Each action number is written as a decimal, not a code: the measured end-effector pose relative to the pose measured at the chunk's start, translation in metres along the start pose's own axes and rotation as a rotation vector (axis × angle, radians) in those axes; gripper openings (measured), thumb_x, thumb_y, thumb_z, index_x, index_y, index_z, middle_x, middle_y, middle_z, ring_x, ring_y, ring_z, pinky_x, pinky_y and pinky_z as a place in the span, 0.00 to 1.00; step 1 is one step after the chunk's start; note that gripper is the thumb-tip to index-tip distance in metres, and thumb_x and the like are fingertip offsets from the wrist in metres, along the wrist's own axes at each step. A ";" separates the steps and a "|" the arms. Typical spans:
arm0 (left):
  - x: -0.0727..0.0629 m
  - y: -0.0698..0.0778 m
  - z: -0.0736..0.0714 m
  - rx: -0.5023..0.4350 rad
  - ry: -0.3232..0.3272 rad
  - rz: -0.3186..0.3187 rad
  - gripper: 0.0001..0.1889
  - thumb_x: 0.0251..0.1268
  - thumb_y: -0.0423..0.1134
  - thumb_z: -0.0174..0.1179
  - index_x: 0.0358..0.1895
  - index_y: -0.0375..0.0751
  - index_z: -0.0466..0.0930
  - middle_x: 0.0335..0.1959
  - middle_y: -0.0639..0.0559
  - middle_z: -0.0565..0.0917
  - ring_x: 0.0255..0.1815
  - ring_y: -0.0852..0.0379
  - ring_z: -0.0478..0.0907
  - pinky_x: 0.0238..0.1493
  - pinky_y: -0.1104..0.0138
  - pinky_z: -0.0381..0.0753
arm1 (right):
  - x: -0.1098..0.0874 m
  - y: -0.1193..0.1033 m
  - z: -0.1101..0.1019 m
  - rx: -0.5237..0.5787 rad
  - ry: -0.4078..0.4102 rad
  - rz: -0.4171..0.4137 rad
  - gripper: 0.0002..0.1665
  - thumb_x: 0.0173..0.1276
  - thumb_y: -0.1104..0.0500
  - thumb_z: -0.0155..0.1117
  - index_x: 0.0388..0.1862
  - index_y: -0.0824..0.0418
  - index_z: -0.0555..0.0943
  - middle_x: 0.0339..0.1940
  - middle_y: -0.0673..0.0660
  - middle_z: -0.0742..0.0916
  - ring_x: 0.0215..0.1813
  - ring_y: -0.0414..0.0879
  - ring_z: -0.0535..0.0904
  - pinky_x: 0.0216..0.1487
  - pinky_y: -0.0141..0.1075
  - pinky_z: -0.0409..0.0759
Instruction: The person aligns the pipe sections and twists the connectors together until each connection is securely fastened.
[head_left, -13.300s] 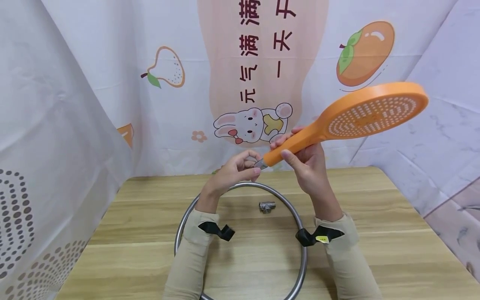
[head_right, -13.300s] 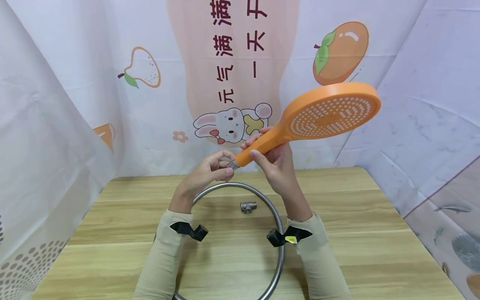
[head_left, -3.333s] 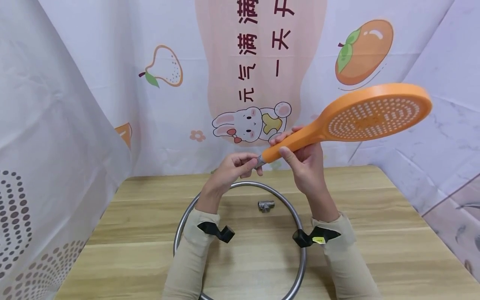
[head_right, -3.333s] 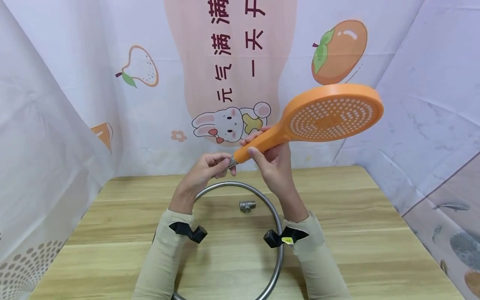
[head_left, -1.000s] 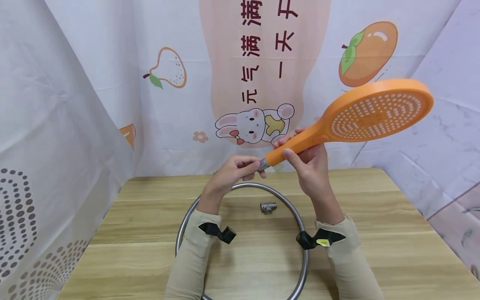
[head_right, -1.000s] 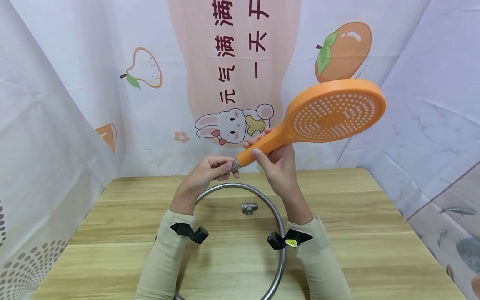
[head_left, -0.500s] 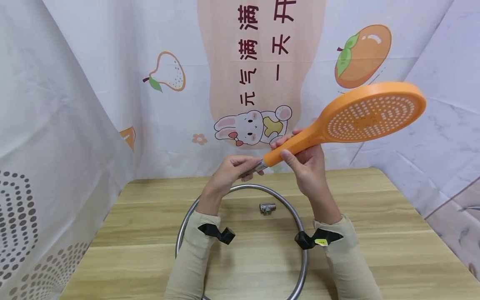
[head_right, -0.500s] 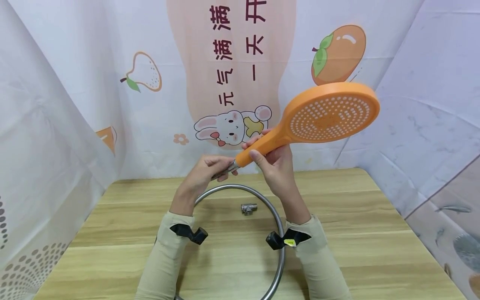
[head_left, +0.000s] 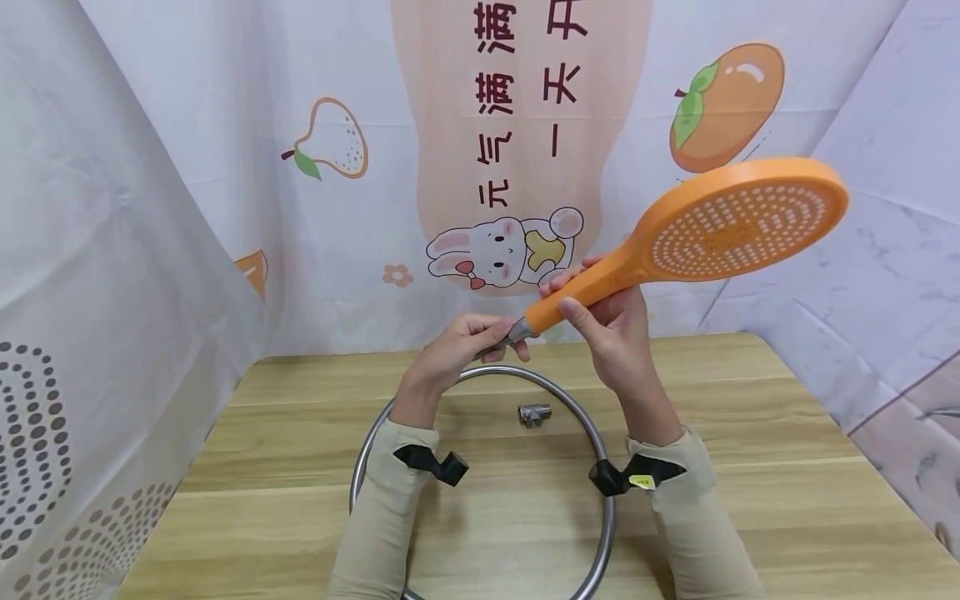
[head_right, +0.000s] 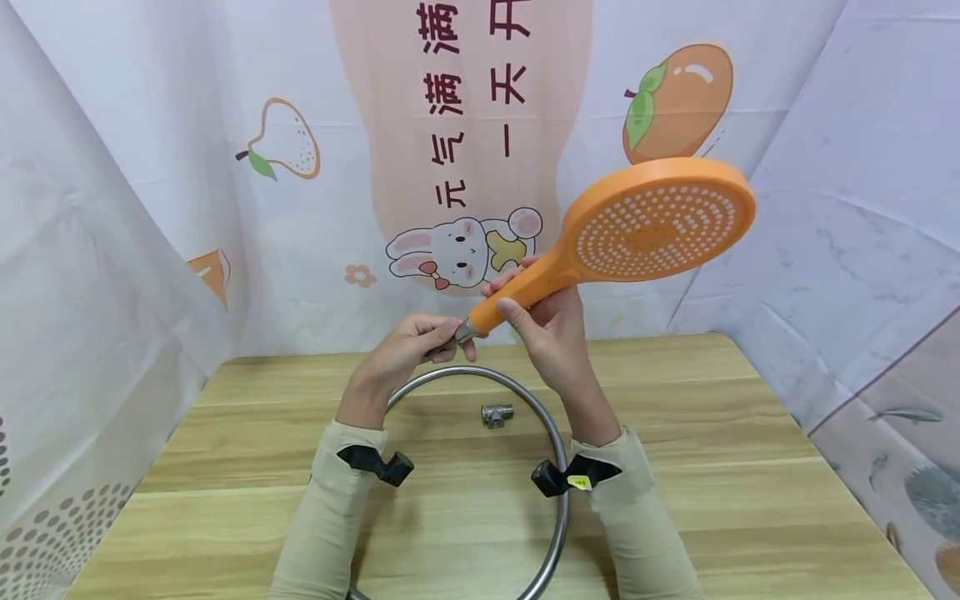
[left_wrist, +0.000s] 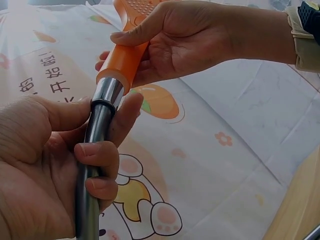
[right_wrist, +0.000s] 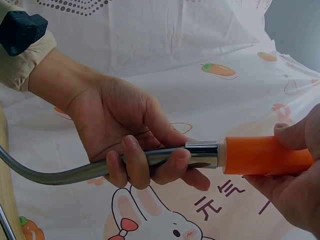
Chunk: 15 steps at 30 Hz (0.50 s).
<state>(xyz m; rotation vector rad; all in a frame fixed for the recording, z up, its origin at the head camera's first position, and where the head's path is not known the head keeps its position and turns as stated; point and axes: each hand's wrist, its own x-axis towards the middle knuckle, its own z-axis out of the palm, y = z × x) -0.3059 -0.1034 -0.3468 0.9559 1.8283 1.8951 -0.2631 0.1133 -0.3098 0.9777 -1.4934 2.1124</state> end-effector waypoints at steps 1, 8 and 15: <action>0.000 -0.001 0.000 0.003 -0.010 0.001 0.22 0.83 0.42 0.47 0.53 0.21 0.81 0.31 0.52 0.87 0.24 0.53 0.58 0.33 0.67 0.61 | 0.000 0.000 0.000 0.000 -0.001 0.002 0.26 0.71 0.76 0.58 0.63 0.60 0.65 0.47 0.58 0.85 0.52 0.49 0.86 0.62 0.43 0.82; 0.000 -0.002 0.000 0.001 -0.017 0.017 0.27 0.80 0.48 0.51 0.53 0.18 0.80 0.29 0.53 0.85 0.24 0.59 0.61 0.30 0.69 0.60 | 0.000 0.002 0.000 -0.008 -0.006 0.002 0.26 0.71 0.76 0.58 0.62 0.59 0.66 0.47 0.58 0.85 0.52 0.49 0.86 0.62 0.42 0.83; 0.001 0.000 -0.001 -0.012 -0.015 0.038 0.35 0.71 0.55 0.56 0.50 0.16 0.77 0.28 0.54 0.81 0.24 0.61 0.63 0.28 0.72 0.61 | 0.002 0.002 0.001 -0.008 -0.006 -0.001 0.26 0.71 0.75 0.60 0.62 0.60 0.65 0.47 0.60 0.84 0.52 0.50 0.86 0.62 0.42 0.82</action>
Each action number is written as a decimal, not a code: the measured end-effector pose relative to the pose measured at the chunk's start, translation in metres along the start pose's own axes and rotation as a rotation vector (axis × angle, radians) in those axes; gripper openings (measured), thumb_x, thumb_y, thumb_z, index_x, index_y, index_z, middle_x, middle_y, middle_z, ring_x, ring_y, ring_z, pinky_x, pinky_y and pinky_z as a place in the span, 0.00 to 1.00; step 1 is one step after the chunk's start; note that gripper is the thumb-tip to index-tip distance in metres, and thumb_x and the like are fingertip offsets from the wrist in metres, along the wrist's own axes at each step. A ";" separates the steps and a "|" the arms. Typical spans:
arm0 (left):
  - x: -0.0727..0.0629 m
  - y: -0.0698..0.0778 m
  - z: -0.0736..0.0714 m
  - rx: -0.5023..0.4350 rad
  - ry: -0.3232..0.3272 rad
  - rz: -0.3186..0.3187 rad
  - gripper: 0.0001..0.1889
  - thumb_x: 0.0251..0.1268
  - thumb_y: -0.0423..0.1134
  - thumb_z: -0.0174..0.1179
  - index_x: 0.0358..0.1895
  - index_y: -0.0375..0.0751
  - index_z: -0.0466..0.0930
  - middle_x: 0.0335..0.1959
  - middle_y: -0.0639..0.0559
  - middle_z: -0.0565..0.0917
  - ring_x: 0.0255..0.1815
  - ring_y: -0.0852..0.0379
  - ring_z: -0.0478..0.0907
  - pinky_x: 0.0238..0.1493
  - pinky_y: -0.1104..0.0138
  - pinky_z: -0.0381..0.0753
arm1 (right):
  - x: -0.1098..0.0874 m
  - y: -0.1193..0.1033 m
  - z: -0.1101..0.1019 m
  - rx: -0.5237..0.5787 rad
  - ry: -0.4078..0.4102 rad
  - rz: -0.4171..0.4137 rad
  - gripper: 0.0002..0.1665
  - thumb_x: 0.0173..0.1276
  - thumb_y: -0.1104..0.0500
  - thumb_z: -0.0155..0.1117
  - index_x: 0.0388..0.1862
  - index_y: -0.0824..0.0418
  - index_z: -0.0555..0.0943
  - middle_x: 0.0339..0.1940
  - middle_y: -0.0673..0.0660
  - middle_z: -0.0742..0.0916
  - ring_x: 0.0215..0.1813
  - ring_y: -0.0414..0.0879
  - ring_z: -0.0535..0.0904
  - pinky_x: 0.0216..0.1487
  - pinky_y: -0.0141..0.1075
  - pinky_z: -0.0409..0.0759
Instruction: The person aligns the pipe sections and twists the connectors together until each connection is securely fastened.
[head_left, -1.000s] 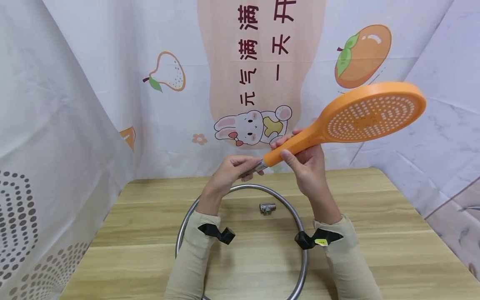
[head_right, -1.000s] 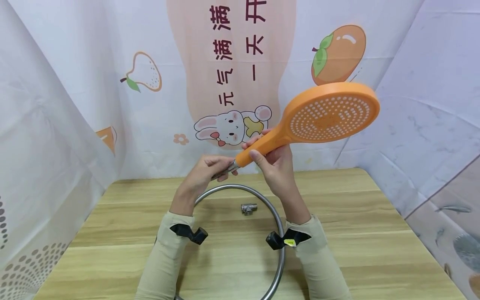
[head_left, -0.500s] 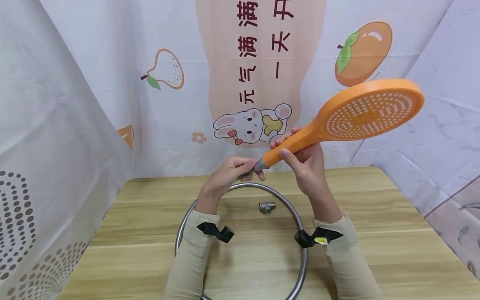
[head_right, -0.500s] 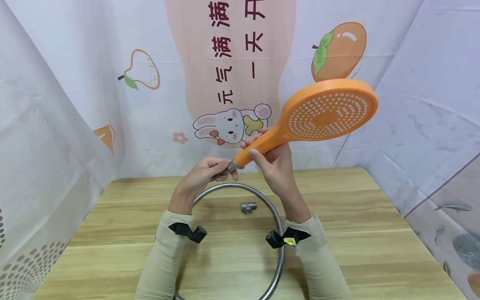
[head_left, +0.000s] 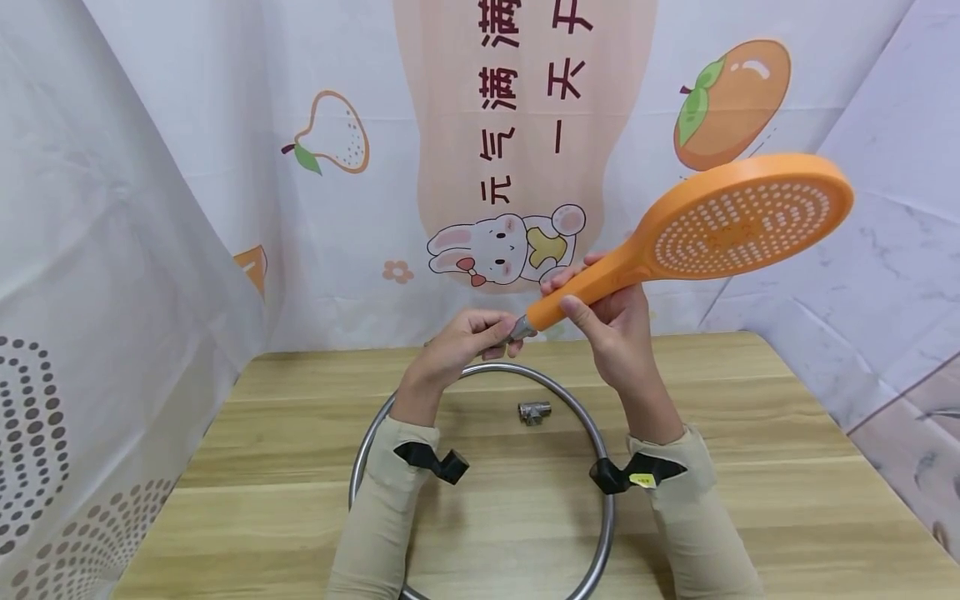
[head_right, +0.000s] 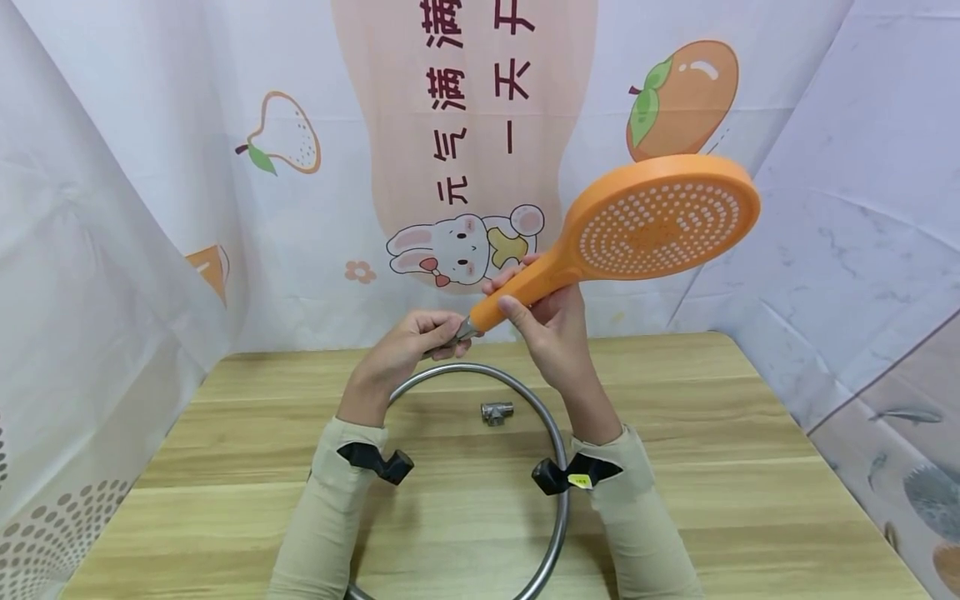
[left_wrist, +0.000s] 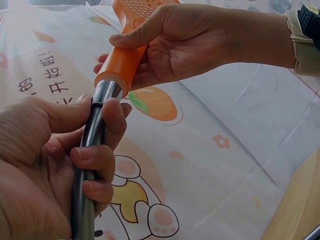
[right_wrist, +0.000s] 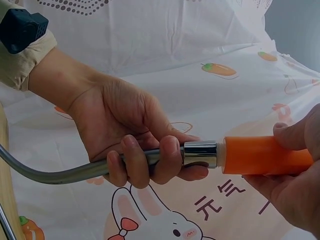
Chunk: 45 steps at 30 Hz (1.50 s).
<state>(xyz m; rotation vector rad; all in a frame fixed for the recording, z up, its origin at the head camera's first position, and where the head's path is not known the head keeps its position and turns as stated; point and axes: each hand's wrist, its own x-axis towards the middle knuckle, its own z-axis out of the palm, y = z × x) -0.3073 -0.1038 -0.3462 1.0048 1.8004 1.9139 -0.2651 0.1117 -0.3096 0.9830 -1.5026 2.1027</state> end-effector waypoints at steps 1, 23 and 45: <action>0.000 0.000 0.000 -0.004 0.000 -0.001 0.34 0.71 0.55 0.56 0.49 0.16 0.76 0.27 0.55 0.80 0.24 0.61 0.64 0.27 0.73 0.62 | 0.000 0.000 0.000 0.000 -0.001 -0.001 0.26 0.71 0.75 0.60 0.62 0.61 0.65 0.47 0.60 0.84 0.52 0.50 0.86 0.62 0.42 0.82; -0.005 -0.006 0.003 -0.041 -0.058 -0.085 0.16 0.79 0.47 0.53 0.51 0.34 0.74 0.26 0.56 0.70 0.26 0.63 0.63 0.28 0.71 0.60 | -0.008 0.004 0.001 0.007 0.088 0.109 0.27 0.69 0.81 0.55 0.60 0.60 0.66 0.47 0.58 0.85 0.51 0.50 0.86 0.63 0.42 0.82; 0.001 -0.001 0.003 0.005 -0.113 -0.060 0.10 0.82 0.39 0.49 0.54 0.35 0.71 0.25 0.52 0.70 0.24 0.60 0.65 0.28 0.71 0.64 | 0.001 0.002 -0.006 0.024 0.059 0.131 0.27 0.69 0.81 0.55 0.60 0.59 0.66 0.45 0.59 0.85 0.49 0.49 0.86 0.61 0.42 0.83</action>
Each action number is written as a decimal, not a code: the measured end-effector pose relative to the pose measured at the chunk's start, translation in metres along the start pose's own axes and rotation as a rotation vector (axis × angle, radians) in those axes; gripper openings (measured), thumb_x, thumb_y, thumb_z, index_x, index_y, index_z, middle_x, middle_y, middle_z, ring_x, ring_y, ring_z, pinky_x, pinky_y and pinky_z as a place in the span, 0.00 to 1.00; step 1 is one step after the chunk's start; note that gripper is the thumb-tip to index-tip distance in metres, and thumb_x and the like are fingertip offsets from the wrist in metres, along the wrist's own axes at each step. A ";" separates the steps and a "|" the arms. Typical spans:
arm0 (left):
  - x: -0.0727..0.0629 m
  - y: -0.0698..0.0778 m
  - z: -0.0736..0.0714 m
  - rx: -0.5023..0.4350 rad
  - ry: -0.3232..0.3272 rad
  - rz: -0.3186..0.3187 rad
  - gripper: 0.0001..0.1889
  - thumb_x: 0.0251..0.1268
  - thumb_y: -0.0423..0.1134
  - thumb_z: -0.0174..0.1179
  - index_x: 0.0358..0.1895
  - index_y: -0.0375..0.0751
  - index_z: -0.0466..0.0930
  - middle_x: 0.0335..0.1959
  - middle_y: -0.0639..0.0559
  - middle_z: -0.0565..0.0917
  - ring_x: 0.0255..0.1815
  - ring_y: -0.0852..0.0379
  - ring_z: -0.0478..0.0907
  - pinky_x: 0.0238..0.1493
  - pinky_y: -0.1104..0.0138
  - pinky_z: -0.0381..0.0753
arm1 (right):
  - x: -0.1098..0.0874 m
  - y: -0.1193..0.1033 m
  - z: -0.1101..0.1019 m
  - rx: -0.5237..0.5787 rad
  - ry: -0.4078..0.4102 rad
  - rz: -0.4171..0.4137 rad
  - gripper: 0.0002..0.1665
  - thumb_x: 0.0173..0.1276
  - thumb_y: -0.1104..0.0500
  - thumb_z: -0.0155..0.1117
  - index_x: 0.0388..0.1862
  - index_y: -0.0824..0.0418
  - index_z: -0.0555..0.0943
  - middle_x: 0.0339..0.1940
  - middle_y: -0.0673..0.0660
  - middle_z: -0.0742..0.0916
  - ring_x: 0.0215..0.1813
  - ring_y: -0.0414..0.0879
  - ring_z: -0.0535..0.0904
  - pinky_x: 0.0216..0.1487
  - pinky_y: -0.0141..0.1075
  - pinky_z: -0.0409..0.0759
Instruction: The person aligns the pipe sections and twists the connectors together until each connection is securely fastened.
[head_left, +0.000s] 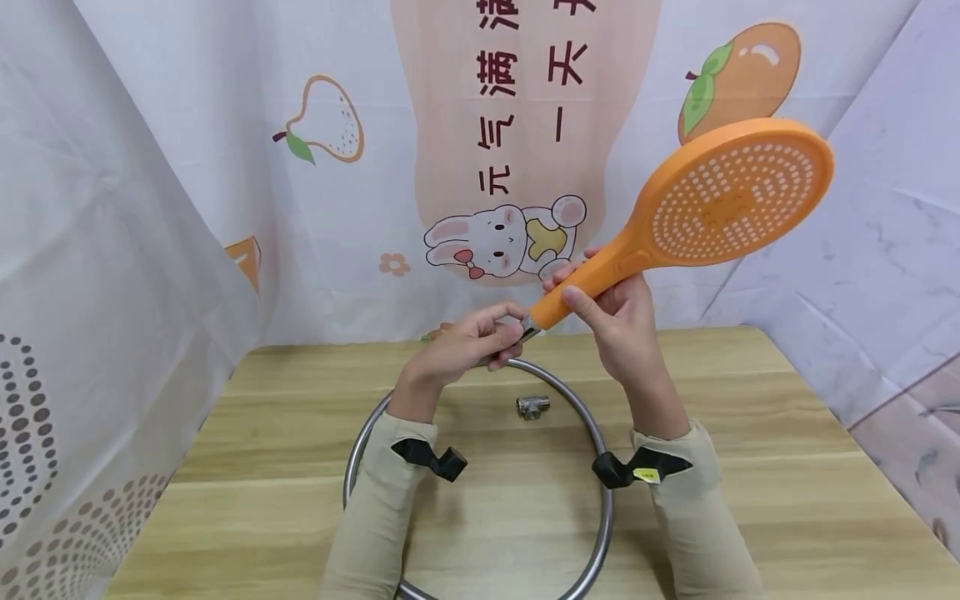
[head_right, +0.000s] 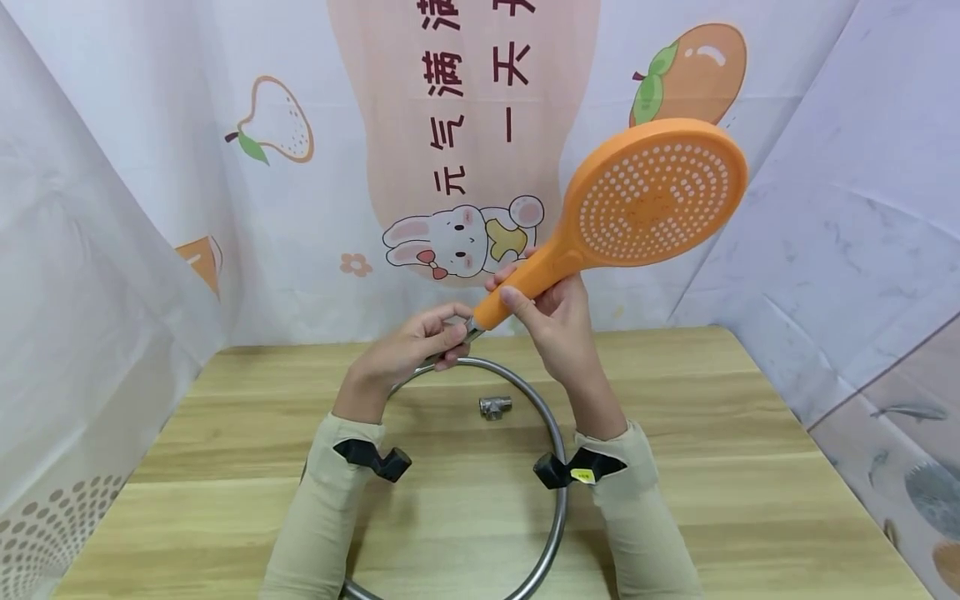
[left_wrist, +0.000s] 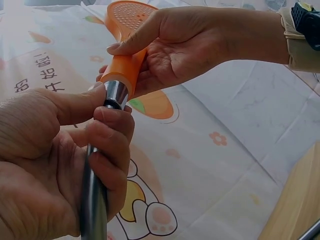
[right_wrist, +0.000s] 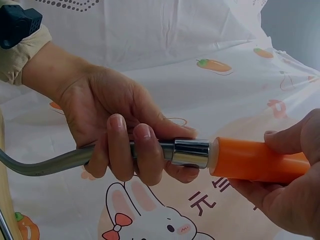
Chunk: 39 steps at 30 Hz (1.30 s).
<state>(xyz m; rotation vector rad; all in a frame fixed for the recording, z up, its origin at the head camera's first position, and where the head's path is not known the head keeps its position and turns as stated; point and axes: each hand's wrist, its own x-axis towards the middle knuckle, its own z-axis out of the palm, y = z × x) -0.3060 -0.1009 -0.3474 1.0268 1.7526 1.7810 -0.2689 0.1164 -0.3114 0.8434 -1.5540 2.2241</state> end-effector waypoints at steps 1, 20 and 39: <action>0.001 0.001 0.000 0.000 0.001 0.002 0.10 0.82 0.39 0.49 0.54 0.35 0.71 0.25 0.53 0.70 0.25 0.60 0.64 0.28 0.71 0.64 | 0.001 0.000 0.000 -0.001 0.001 -0.002 0.26 0.69 0.81 0.55 0.60 0.59 0.66 0.45 0.59 0.85 0.49 0.50 0.86 0.61 0.42 0.83; 0.001 0.000 -0.008 -0.081 0.002 0.038 0.05 0.82 0.38 0.48 0.48 0.41 0.71 0.27 0.48 0.80 0.21 0.57 0.63 0.27 0.71 0.64 | 0.002 -0.002 0.007 -0.023 0.017 -0.002 0.27 0.69 0.81 0.56 0.60 0.59 0.67 0.47 0.60 0.84 0.51 0.50 0.86 0.63 0.42 0.82; -0.002 0.000 -0.015 0.009 0.018 -0.015 0.30 0.75 0.55 0.52 0.52 0.24 0.80 0.25 0.51 0.74 0.21 0.59 0.58 0.29 0.71 0.60 | 0.004 0.006 0.007 -0.014 -0.034 -0.009 0.27 0.71 0.79 0.55 0.62 0.58 0.66 0.47 0.58 0.85 0.51 0.49 0.86 0.62 0.43 0.82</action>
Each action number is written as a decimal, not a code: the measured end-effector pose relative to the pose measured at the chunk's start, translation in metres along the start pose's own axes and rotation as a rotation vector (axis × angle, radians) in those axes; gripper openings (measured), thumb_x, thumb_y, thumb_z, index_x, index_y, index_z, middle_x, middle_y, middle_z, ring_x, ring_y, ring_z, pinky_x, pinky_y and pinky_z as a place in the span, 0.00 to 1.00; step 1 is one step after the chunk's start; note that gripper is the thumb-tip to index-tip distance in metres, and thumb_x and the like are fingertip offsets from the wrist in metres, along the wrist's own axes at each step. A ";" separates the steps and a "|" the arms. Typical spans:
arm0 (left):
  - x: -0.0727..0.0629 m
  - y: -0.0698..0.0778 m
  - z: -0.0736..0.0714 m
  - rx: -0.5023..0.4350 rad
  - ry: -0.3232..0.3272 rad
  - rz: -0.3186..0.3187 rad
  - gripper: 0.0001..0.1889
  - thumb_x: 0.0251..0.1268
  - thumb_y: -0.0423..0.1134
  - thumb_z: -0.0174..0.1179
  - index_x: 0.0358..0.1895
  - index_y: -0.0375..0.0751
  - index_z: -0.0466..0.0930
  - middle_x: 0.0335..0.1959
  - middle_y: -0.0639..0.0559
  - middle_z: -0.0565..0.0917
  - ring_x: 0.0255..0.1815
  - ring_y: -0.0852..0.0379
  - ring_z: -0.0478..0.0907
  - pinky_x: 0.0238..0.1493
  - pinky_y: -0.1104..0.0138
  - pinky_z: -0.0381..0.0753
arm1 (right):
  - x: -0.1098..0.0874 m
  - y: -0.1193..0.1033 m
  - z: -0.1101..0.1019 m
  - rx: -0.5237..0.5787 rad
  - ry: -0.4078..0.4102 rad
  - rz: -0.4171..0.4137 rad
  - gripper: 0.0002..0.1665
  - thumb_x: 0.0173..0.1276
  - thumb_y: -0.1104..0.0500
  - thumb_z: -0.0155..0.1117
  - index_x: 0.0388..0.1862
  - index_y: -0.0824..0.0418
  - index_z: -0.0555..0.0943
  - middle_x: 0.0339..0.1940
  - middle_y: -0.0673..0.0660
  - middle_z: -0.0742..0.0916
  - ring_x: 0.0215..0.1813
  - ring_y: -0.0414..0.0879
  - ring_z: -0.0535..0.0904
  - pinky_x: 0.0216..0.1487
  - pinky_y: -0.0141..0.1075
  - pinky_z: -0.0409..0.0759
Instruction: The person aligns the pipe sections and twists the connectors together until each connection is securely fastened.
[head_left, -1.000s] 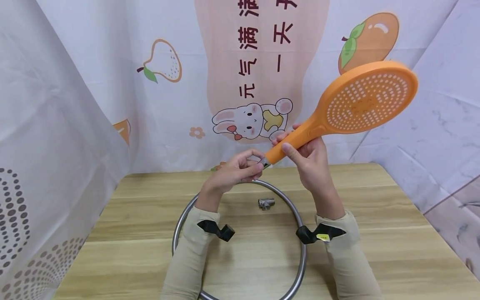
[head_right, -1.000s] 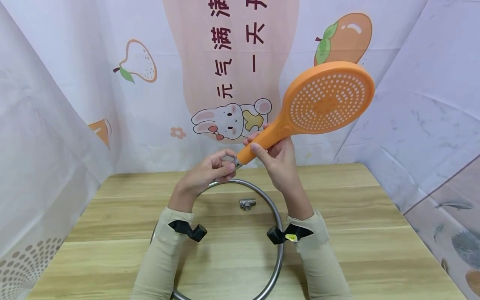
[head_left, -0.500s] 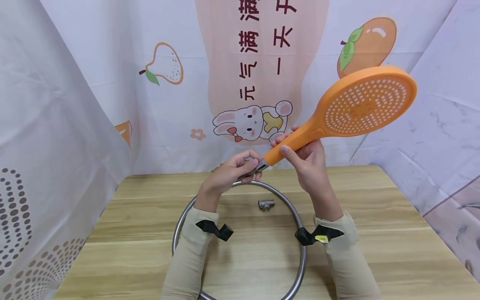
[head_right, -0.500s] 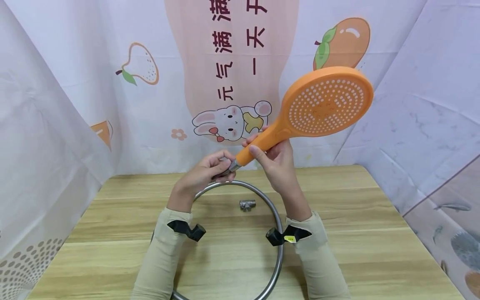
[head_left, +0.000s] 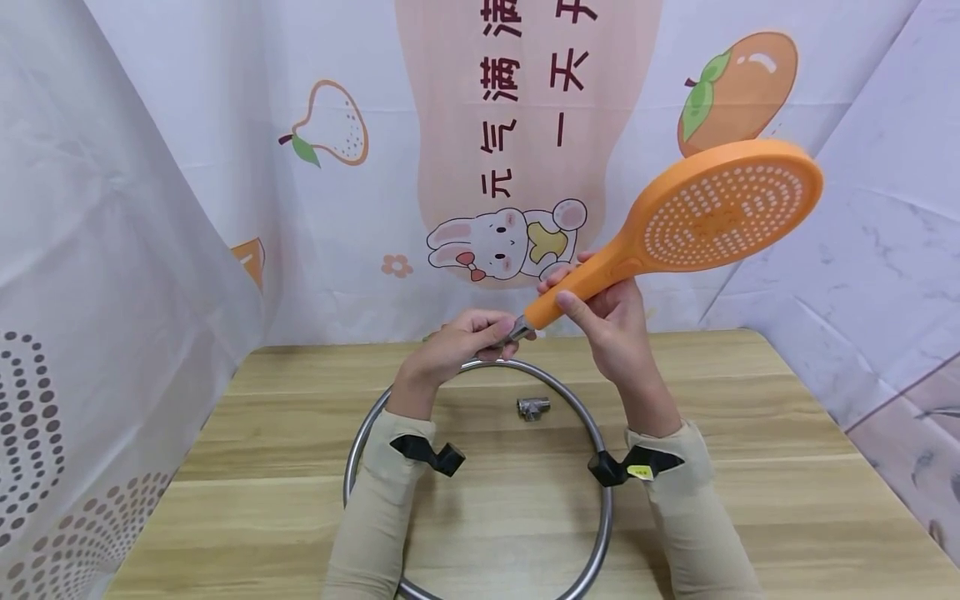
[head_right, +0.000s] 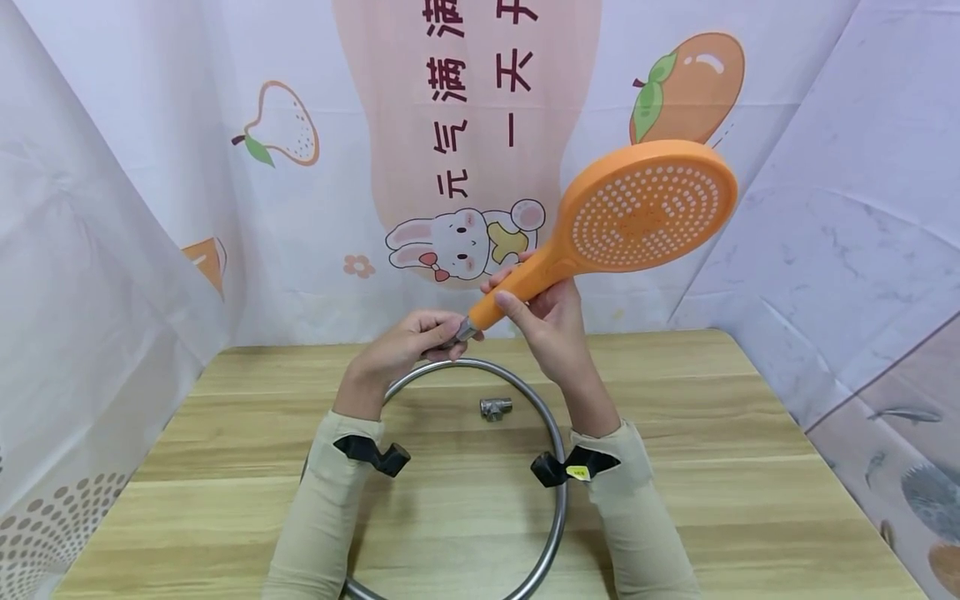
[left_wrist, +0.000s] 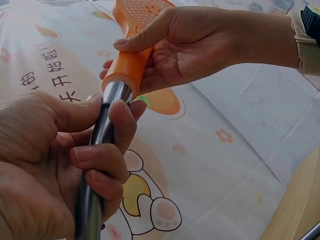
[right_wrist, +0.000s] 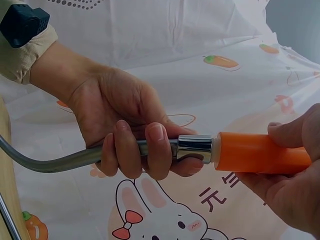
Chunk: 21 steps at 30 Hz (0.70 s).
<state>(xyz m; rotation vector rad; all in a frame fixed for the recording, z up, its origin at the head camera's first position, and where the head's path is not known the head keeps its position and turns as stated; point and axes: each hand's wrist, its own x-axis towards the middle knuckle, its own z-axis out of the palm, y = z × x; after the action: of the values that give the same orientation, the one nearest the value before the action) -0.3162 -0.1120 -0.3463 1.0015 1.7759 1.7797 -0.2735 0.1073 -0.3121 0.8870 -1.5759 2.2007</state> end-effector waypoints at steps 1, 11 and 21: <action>0.000 0.000 0.000 -0.003 0.006 0.000 0.31 0.73 0.56 0.53 0.52 0.24 0.79 0.26 0.51 0.74 0.22 0.58 0.58 0.29 0.71 0.60 | 0.000 0.000 0.000 0.000 0.002 -0.001 0.27 0.71 0.79 0.56 0.61 0.58 0.67 0.47 0.58 0.85 0.51 0.49 0.86 0.62 0.43 0.82; 0.000 0.001 0.000 -0.057 0.039 0.018 0.19 0.72 0.53 0.60 0.43 0.38 0.80 0.26 0.54 0.77 0.23 0.61 0.61 0.27 0.72 0.60 | 0.001 0.002 0.000 0.024 0.002 -0.021 0.27 0.71 0.79 0.56 0.62 0.58 0.67 0.47 0.58 0.85 0.52 0.50 0.86 0.63 0.43 0.82; 0.001 0.002 0.001 -0.018 0.109 -0.010 0.10 0.78 0.31 0.51 0.54 0.29 0.76 0.27 0.53 0.78 0.25 0.60 0.66 0.28 0.71 0.62 | 0.001 0.003 0.000 0.004 0.015 -0.022 0.27 0.70 0.78 0.57 0.63 0.61 0.65 0.48 0.58 0.85 0.53 0.50 0.87 0.63 0.43 0.82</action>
<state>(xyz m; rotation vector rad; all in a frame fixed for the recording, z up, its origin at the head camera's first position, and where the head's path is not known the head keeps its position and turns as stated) -0.3156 -0.1105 -0.3442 0.9024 1.8234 1.8732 -0.2760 0.1062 -0.3141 0.8826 -1.5480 2.1918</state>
